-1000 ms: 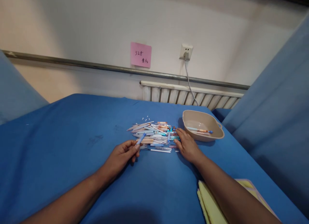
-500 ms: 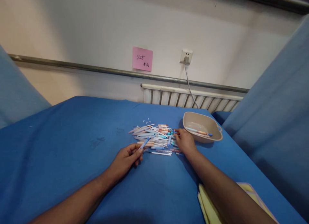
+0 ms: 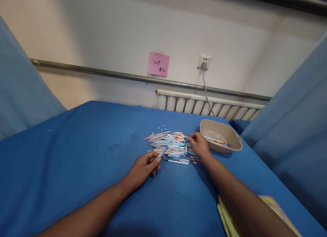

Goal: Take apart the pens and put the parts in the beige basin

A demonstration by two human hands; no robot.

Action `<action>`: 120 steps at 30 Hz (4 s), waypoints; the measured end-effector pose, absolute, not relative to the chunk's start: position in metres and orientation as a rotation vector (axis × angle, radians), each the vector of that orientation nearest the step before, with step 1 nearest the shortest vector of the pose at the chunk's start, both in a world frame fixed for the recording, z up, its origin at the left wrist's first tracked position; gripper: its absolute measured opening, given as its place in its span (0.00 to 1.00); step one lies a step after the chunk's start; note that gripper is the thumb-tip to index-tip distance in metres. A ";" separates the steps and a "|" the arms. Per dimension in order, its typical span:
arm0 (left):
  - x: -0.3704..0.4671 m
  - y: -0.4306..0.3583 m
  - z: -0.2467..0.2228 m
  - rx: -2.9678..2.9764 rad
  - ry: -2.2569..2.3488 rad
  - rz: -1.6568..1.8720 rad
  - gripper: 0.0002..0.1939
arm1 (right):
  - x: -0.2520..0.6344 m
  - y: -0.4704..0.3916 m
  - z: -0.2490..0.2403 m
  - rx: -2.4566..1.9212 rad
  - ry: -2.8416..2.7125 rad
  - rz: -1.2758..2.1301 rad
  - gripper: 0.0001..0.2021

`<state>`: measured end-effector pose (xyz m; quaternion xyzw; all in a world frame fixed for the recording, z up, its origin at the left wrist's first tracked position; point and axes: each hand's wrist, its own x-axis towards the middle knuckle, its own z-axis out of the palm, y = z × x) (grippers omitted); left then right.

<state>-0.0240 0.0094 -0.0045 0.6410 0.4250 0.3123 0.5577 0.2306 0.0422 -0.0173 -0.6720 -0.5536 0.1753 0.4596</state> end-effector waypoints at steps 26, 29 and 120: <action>-0.012 -0.013 0.008 1.948 0.874 0.386 0.14 | 0.204 -0.047 -0.006 -1.258 -1.345 1.095 0.19; -0.012 -0.013 0.009 1.944 0.873 0.390 0.14 | 0.202 -0.049 -0.006 -1.257 -1.367 1.100 0.19; 0.273 0.108 0.053 2.946 0.801 -0.020 0.08 | 0.204 -0.032 -0.006 -1.467 -1.928 0.716 0.13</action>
